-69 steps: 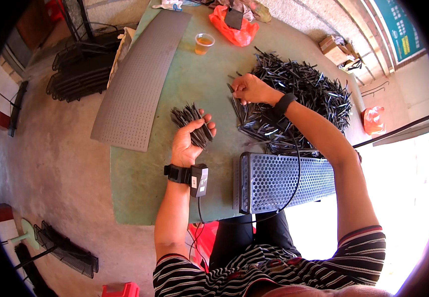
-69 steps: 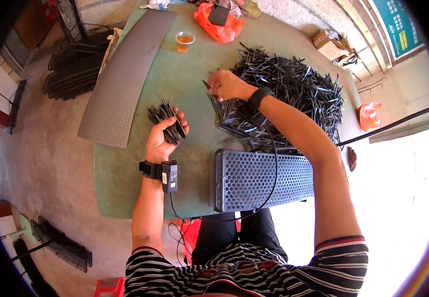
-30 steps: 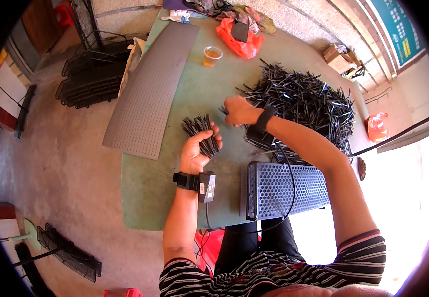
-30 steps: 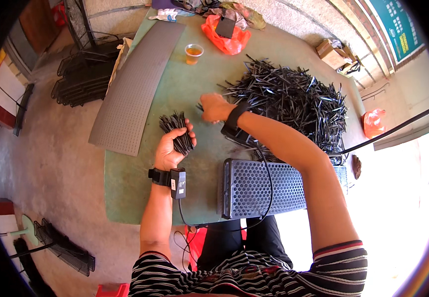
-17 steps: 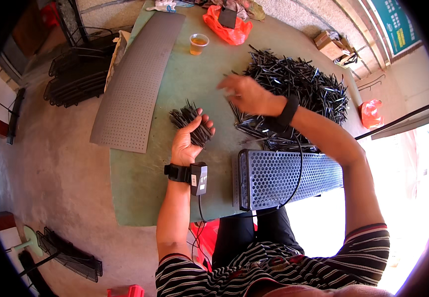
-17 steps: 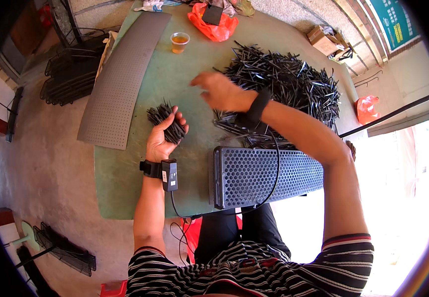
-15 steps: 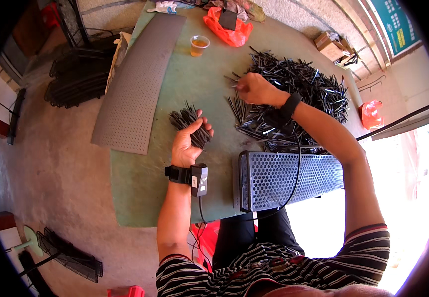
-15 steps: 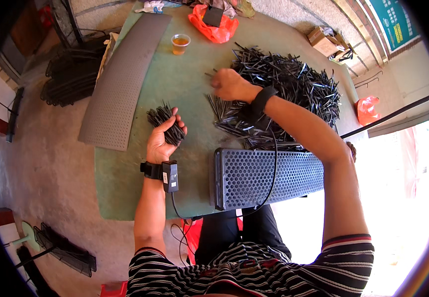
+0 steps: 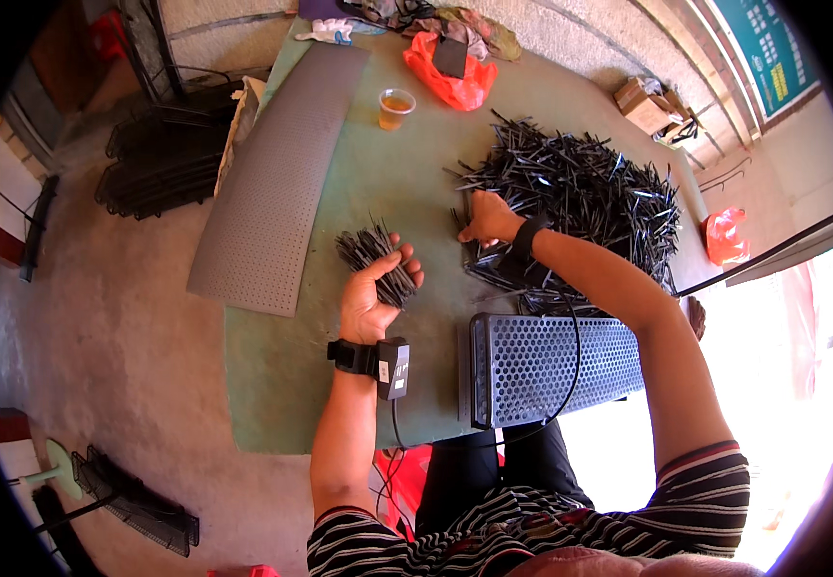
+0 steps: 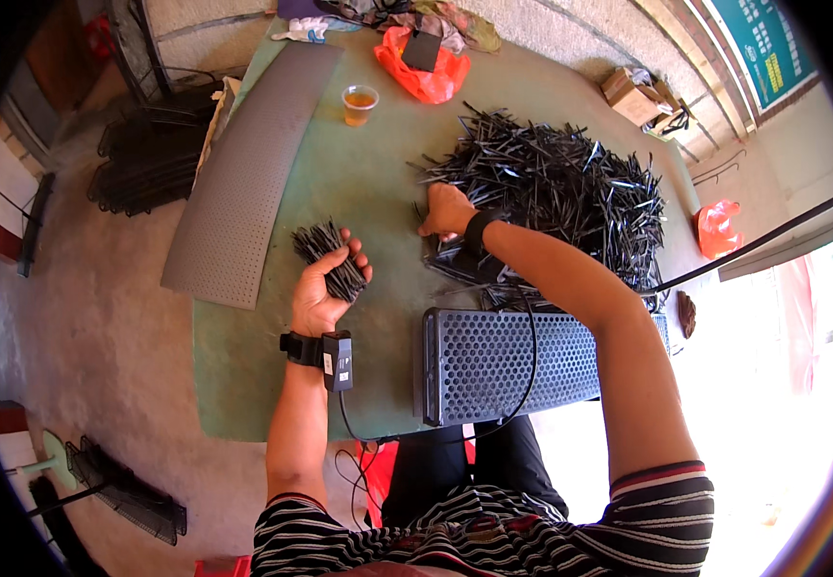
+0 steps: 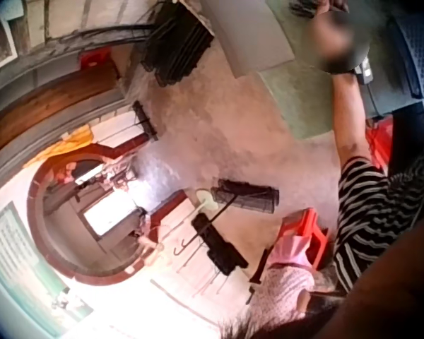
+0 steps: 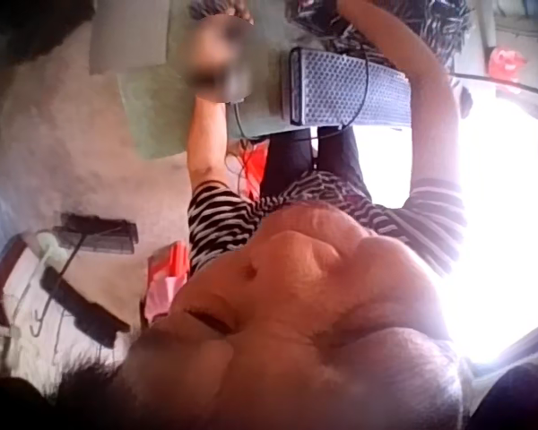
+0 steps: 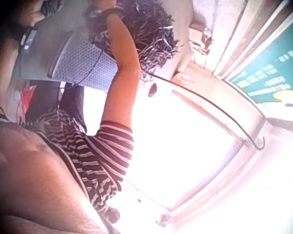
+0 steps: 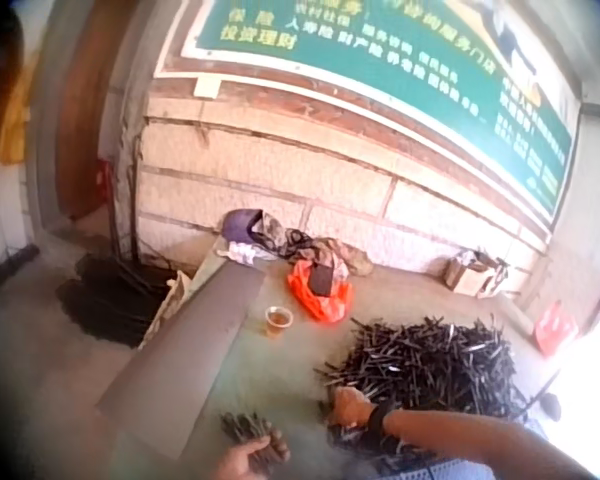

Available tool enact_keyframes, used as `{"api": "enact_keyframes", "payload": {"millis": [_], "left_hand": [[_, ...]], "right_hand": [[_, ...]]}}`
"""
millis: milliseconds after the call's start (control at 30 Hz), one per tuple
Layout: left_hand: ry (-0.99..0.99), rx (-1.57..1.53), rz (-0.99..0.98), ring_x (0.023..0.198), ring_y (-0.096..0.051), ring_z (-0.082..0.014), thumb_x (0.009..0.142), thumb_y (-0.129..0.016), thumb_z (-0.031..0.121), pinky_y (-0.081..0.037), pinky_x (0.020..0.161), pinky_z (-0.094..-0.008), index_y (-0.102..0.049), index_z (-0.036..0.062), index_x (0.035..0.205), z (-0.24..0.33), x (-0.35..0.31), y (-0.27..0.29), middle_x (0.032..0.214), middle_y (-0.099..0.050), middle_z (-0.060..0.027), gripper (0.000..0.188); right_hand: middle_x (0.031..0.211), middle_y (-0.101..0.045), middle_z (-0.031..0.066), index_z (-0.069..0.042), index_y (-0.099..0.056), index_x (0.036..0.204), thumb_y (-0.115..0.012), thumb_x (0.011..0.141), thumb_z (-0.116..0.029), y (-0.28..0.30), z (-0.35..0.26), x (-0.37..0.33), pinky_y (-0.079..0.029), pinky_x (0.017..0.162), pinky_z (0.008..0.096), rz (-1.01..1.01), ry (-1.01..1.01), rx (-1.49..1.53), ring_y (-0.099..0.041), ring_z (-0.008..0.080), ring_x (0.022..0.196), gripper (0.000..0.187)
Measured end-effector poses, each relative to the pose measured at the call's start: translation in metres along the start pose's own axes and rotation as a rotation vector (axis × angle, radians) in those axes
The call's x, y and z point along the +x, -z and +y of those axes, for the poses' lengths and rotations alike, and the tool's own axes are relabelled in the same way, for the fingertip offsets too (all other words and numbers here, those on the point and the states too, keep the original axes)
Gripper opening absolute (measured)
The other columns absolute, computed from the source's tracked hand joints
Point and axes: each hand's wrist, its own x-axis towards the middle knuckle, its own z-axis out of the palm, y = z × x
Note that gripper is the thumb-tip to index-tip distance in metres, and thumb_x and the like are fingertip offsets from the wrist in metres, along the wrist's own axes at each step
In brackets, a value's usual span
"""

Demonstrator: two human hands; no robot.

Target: The person picks up thin black rods and inserts them into the holes of a metal mesh panel.

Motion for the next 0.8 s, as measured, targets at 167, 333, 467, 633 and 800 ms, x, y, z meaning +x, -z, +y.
{"api": "enact_keyframes", "payload": {"millis": [167,333,467,633,800], "left_hand": [[-0.010,0.003,-0.007,0.076,-0.059,-0.0222,0.078,-0.061,0.000,-0.050,0.071,-0.0399,-0.056,0.0071,0.104,0.002,-0.003,-0.003,0.089,-0.061,-0.0080,0.027],[-0.029,-0.009,-0.003,0.076,-0.059,-0.0222,0.078,-0.061,0.000,-0.050,0.071,-0.0397,-0.056,0.0065,0.104,0.003,-0.002,-0.002,0.090,-0.061,-0.0084,0.028],[-0.037,-0.019,-0.017,0.080,-0.059,-0.0233,0.078,-0.061,0.000,-0.050,0.075,-0.0408,-0.056,0.0058,0.105,0.003,-0.001,0.000,0.092,-0.061,-0.0092,0.028],[-0.046,-0.045,0.000,0.085,-0.059,-0.0251,0.078,-0.061,0.000,-0.048,0.082,-0.0428,-0.055,0.0047,0.106,0.003,-0.001,0.002,0.092,-0.061,-0.0098,0.029],[-0.022,-0.010,0.004,0.086,-0.059,-0.0250,0.078,-0.061,0.000,-0.047,0.086,-0.0437,-0.056,0.0056,0.107,0.000,0.002,0.002,0.092,-0.061,-0.0089,0.030]], "right_hand": [[0.047,-0.056,0.0065,0.003,-0.061,0.056,-0.074,0.066,-0.014,-0.010,-0.018,-0.002,-0.040,0.038,0.0262,-0.092,0.031,0.234,-0.051,0.0122,0.038,0.023],[0.049,-0.054,0.0063,0.004,-0.064,0.064,-0.071,0.068,-0.011,0.003,-0.030,-0.011,-0.035,0.035,0.0256,-0.168,0.033,0.383,-0.047,0.0104,0.040,0.017],[0.055,-0.059,0.0096,0.003,-0.066,0.069,-0.065,0.065,-0.009,0.016,-0.020,-0.007,-0.042,0.043,0.0310,0.003,0.203,0.193,-0.055,0.0159,0.048,0.013],[0.064,-0.059,0.0188,0.004,-0.061,0.065,-0.054,0.064,-0.010,0.036,-0.019,-0.002,-0.047,0.058,0.0382,0.229,0.356,-0.217,-0.060,0.0308,0.063,0.016],[0.075,-0.059,0.0276,0.009,-0.059,0.068,-0.050,0.062,-0.003,0.027,-0.033,0.013,-0.048,0.064,0.0439,-0.101,0.510,-0.439,-0.060,0.0405,0.072,0.016]]}}
